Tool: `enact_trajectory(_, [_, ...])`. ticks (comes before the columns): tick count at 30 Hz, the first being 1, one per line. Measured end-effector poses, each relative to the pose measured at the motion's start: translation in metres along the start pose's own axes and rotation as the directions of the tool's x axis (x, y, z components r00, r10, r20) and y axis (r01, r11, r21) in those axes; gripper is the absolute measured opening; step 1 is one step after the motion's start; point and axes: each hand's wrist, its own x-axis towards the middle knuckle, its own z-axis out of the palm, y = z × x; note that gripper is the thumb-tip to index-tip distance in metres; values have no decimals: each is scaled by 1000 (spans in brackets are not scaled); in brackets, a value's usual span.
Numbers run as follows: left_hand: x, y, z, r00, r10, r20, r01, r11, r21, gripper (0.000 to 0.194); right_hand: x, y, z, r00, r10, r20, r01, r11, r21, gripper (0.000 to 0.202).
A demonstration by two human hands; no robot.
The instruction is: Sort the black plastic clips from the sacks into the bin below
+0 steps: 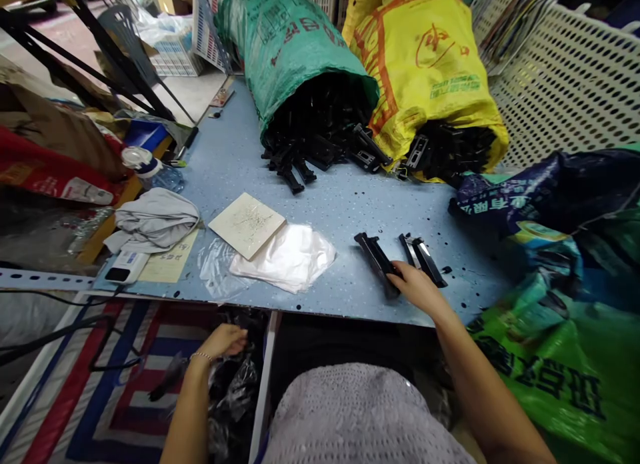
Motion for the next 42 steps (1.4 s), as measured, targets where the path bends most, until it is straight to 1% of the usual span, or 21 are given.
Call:
enact_trajectory(2, [-12, 51, -2, 953, 284, 107, -269, 953, -139, 39, 11, -13, 11, 998, -60, 19, 49, 936, 348, 31])
enact_trajectory(3, [-17, 82, 1, 876, 475, 81, -457, 872, -174, 40, 18, -23, 18, 996, -83, 34, 55, 862, 504, 33])
enact_trajectory(4, [-19, 114, 4, 800, 593, -92, -600, 790, -126, 38, 24, -36, 26, 993, -105, 51, 50, 776, 629, 35])
enact_trajectory(6, [-14, 173, 14, 607, 639, -473, -673, 729, 123, 27, 36, -62, 40, 987, -144, 70, 35, 623, 782, 38])
enact_trajectory(8, [0, 212, 18, 490, 653, -578, -630, 723, 282, 17, 44, -83, 48, 986, -154, 59, 32, 533, 846, 38])
enact_trajectory(9, [9, 221, 18, 475, 647, -596, -619, 727, 296, 14, 47, -90, 50, 987, -152, 50, 32, 497, 867, 37])
enact_trajectory(11, [27, 221, 10, 522, 606, -600, -648, 739, 183, 15, 51, -100, 49, 987, -154, 51, 18, 417, 909, 37])
enact_trajectory(15, [44, 197, -10, 720, 505, -475, -674, 670, -309, 21, 61, -125, 49, 964, -226, 138, -111, 131, 985, 33])
enact_trajectory(17, [43, 190, -13, 738, 498, -456, -670, 621, -406, 20, 70, -144, 58, 940, -289, 181, -195, -21, 980, 35])
enact_trajectory(19, [38, 187, -14, 678, 534, -504, -724, 603, -335, 13, 78, -161, 71, 931, -301, 208, -241, -77, 967, 37])
enact_trajectory(21, [31, 186, -16, 573, 612, -546, -775, 621, -117, 3, 82, -170, 81, 944, -246, 221, -235, -29, 972, 37])
enact_trajectory(23, [27, 184, -21, 479, 680, -555, -749, 646, 145, 23, 78, -169, 85, 963, -192, 190, -185, 41, 982, 35])
enact_trajectory(25, [26, 182, -29, 437, 701, -564, -699, 659, 278, 41, 67, -157, 80, 956, -229, 183, -172, 66, 983, 33])
enact_trajectory(27, [23, 181, -35, 445, 697, -562, -698, 663, 270, 52, 54, -141, 73, 893, -342, 291, -279, 83, 957, 32])
enact_trajectory(30, [8, 180, -34, 458, 699, -549, -744, 640, 194, 59, 43, -125, 71, 742, -426, 518, -501, 163, 850, 27])
enact_trajectory(31, [-1, 181, -30, 445, 717, -537, -766, 615, 186, 61, 42, -124, 73, 725, -412, 553, -530, 180, 829, 24])
enact_trajectory(33, [-20, 181, -15, 391, 801, -454, -823, 525, 217, 64, 44, -129, 81, 747, -368, 554, -525, 185, 831, 18])
enact_trajectory(36, [-49, 183, 13, 321, 917, -236, -885, 380, 271, 67, 40, -146, 92, 836, -303, 457, -419, 185, 889, 14])
enact_trajectory(38, [-71, 181, 25, 303, 930, -207, -885, 356, 301, 62, 27, -156, 91, 905, -293, 307, -235, 256, 938, 25])
enact_trajectory(40, [-97, 171, 25, 320, 913, -254, -857, 393, 333, 52, 11, -157, 80, 884, -422, 203, -47, 351, 935, 40])
enact_trajectory(42, [-126, 150, 16, 404, 886, -227, -820, 461, 338, 41, -4, -146, 60, 785, -581, 218, 69, 431, 900, 43])
